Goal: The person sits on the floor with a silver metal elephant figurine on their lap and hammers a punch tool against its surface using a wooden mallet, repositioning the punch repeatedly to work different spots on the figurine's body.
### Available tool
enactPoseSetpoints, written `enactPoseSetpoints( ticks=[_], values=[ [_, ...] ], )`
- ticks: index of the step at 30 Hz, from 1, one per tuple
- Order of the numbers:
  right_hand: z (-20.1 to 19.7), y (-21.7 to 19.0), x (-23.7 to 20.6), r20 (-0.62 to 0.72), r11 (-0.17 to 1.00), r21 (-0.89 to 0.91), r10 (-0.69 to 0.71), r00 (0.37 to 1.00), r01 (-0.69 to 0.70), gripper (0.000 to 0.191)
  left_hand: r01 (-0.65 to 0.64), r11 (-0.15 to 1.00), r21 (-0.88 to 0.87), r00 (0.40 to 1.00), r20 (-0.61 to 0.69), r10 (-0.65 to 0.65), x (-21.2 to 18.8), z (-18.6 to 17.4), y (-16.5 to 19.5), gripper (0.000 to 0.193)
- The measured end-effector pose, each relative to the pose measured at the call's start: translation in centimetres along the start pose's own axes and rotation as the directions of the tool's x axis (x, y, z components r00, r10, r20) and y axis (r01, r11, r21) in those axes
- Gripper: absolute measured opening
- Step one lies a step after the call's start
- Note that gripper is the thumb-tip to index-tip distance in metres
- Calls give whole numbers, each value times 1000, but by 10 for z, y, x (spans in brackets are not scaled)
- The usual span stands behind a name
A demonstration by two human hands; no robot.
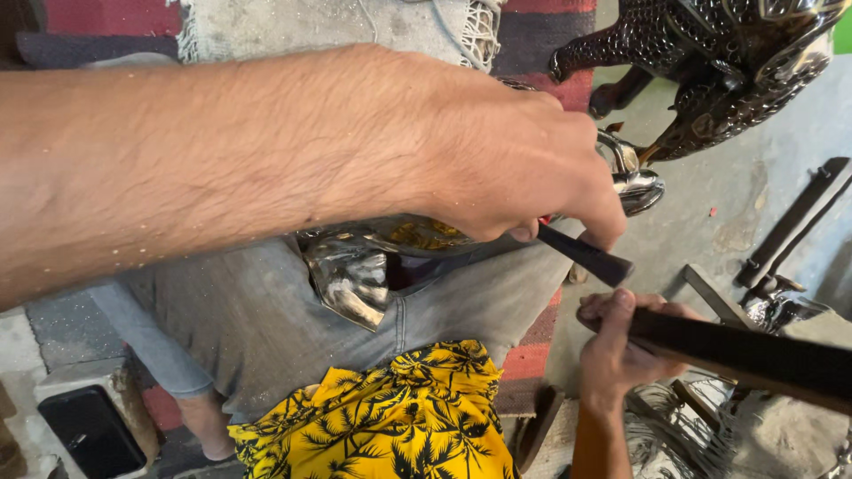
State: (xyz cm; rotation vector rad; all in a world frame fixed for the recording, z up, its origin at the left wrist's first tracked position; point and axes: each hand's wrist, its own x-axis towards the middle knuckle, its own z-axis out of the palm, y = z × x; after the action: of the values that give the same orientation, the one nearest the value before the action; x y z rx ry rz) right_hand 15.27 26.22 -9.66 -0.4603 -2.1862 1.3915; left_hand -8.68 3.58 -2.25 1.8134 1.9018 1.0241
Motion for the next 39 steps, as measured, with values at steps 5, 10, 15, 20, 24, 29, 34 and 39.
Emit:
enactPoseSetpoints(
  ticks=[5, 10, 15, 20, 24, 29, 34, 39],
  values=[
    [12, -14, 1, 30, 864, -473, -179, 983, 172, 15, 92, 996, 12, 992, 89, -93, -8, 4, 2, 52],
    [-3, -18, 11, 248, 711, -641, -167, 954, 291, 23, 49, 995, 84, 997, -58, -45, -13, 9, 3, 44],
    [-28, -18, 32, 222, 844, -521, -8, 975, 126, 13, 110, 993, -49, 968, -223, -118, -30, 22, 4, 60],
    [-38, -40, 60, 371, 793, -547, -58, 927, 269, 16, 78, 995, -55, 892, -442, -94, -45, 33, 8, 49],
    [-31, -55, 81, 465, 681, -605, -118, 877, 412, 21, 156, 969, -192, 835, -498, -234, -56, 35, 21, 47],
    [-18, -76, 103, 536, 947, -311, 101, 838, 85, 13, 269, 784, -559, 478, -630, -612, -59, 71, 44, 41],
    [5, -115, 139, 650, 988, 82, 46, 759, -130, 25, -66, 736, -674, 166, -735, -658, -47, 122, 55, 32],
    [38, -154, 181, 831, 936, -225, 40, 555, 271, 15, -110, 791, -602, 13, -796, -605, -33, 144, 55, 30]
  ],
)
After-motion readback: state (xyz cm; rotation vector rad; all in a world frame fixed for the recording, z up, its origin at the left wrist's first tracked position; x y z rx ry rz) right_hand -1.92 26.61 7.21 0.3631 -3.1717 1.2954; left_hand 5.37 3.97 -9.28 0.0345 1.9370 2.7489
